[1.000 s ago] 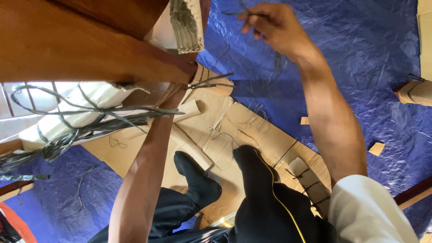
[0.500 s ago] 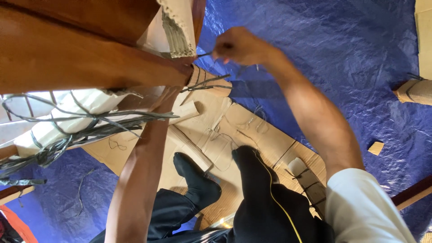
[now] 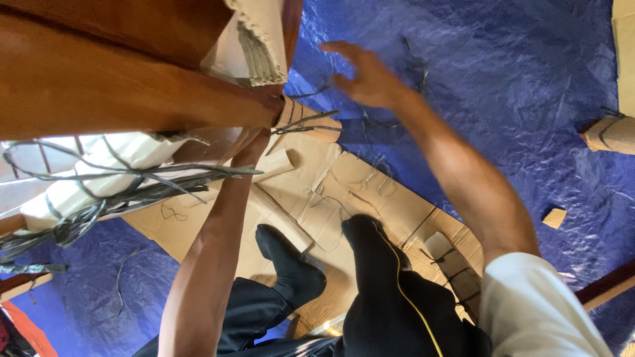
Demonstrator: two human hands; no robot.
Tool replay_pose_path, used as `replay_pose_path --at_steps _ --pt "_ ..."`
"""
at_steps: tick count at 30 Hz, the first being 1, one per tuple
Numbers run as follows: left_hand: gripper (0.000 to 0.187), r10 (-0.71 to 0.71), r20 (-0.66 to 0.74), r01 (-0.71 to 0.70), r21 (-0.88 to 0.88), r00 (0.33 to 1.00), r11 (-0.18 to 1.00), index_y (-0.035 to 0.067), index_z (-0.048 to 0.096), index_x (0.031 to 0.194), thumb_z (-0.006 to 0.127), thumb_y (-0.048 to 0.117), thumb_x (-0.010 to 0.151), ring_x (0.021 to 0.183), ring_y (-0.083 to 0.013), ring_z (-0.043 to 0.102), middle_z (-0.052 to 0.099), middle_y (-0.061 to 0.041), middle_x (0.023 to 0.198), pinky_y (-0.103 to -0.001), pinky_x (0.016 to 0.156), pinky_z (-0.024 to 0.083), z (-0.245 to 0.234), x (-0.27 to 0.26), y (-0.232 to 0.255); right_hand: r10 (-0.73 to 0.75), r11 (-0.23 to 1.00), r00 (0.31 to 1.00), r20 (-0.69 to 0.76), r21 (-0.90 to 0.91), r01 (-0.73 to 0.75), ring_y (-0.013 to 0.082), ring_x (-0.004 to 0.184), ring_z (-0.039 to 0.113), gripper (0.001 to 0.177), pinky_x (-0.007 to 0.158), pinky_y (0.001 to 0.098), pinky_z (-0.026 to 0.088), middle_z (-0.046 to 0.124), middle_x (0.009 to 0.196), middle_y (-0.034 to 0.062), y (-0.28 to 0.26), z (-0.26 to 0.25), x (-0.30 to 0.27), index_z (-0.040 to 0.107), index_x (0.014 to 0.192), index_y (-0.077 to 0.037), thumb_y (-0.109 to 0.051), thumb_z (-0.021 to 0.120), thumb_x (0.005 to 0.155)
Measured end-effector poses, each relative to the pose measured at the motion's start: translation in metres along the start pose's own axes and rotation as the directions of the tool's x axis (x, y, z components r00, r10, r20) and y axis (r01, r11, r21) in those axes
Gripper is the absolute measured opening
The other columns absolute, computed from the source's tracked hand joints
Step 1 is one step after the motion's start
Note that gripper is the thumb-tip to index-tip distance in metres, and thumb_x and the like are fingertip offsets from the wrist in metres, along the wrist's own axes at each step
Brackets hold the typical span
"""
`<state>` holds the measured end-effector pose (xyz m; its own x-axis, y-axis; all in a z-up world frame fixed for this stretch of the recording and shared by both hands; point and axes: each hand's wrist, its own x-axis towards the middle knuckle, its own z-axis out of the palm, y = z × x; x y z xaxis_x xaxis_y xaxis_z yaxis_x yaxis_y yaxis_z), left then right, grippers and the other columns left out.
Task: Packing and securing wooden chair legs with cardboard and plastic ties.
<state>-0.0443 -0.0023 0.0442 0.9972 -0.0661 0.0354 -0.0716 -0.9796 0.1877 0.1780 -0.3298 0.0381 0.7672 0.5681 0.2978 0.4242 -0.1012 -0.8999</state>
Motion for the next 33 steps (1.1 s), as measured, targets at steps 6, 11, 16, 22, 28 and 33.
replay_pose_path --at_steps 6,11,16,22,28,33 --pt "0.028 0.006 -0.015 -0.006 -0.012 1.0 1.0 0.001 0.07 0.112 0.063 0.023 0.095 0.105 -0.0351 0.064 0.072 -0.019 0.113 -0.046 0.093 0.051 -0.017 0.064 0.044 0.23 0.913 0.873 0.429 0.215 -0.347 0.0237 0.08 0.07 0.026 0.068 0.0387 0.053 0.078 0.095 0.009 -0.026 0.026 0.025 0.068 0.122 -0.007 -0.018 0.062 0.098" --pt "0.028 0.004 -0.027 -0.005 -0.015 1.0 1.0 0.0 0.07 0.111 0.064 0.023 0.095 0.104 -0.0352 0.064 0.072 -0.02 0.111 -0.046 0.092 0.052 -0.014 0.071 0.042 0.131 0.989 0.964 0.232 0.033 -0.143 0.0288 0.068 0.066 0.018 0.064 0.0408 0.049 0.07 0.082 0.0132 -0.04 0.013 0.015 0.07 0.098 -0.005 -0.017 0.06 0.107" --pt "0.028 0.007 -0.036 -0.009 -0.037 0.999 0.999 0.0 0.07 0.11 0.065 0.023 0.094 0.103 -0.0352 0.064 0.072 -0.021 0.109 -0.046 0.092 0.052 -0.001 0.073 0.046 -0.083 0.99 0.97 0.228 -0.091 0.106 0.0373 0.077 0.068 0.015 0.067 0.0466 0.051 0.072 0.089 0.0175 -0.064 0.011 0.017 0.068 0.104 -0.003 -0.018 0.064 0.102" --pt "0.028 -0.002 -0.059 0.0 -0.035 0.998 0.999 -0.001 0.07 0.108 0.066 0.023 0.093 0.101 -0.0353 0.064 0.072 -0.021 0.106 -0.047 0.091 0.052 0.03 0.05 0.01 -0.068 0.989 0.99 0.126 -0.122 0.083 0.0366 0.072 0.067 0.019 0.063 0.0465 0.051 0.07 0.084 0.0175 -0.088 0.017 0.011 0.063 0.099 -0.001 -0.019 0.068 0.1" --pt "0.024 -0.224 -0.134 0.192 -0.216 0.965 0.957 -0.002 0.069 0.108 0.06 0.019 0.1 0.095 -0.0345 0.066 0.071 -0.022 0.102 -0.046 0.084 0.052 0.019 0.035 0.041 0.047 0.995 0.985 -0.165 -0.081 -0.061 0.0329 0.059 0.062 0.019 0.055 0.0438 0.046 0.063 0.074 0.017 -0.072 0.066 -0.071 0.057 0.097 -0.001 -0.016 0.066 0.104" --pt "0.02 -0.388 -0.105 0.268 -0.562 0.916 0.783 0.002 0.066 0.1 0.05 0.013 0.108 0.084 -0.0265 0.071 0.072 -0.012 0.094 -0.039 0.079 0.054 -0.028 0.018 0.116 0.148 0.988 0.947 -0.286 0.086 -0.128 0.0261 0.051 0.057 0.008 0.051 0.0399 0.044 0.058 0.068 0.015 -0.095 0.113 -0.119 0.058 0.1 -0.002 -0.007 0.059 0.105"
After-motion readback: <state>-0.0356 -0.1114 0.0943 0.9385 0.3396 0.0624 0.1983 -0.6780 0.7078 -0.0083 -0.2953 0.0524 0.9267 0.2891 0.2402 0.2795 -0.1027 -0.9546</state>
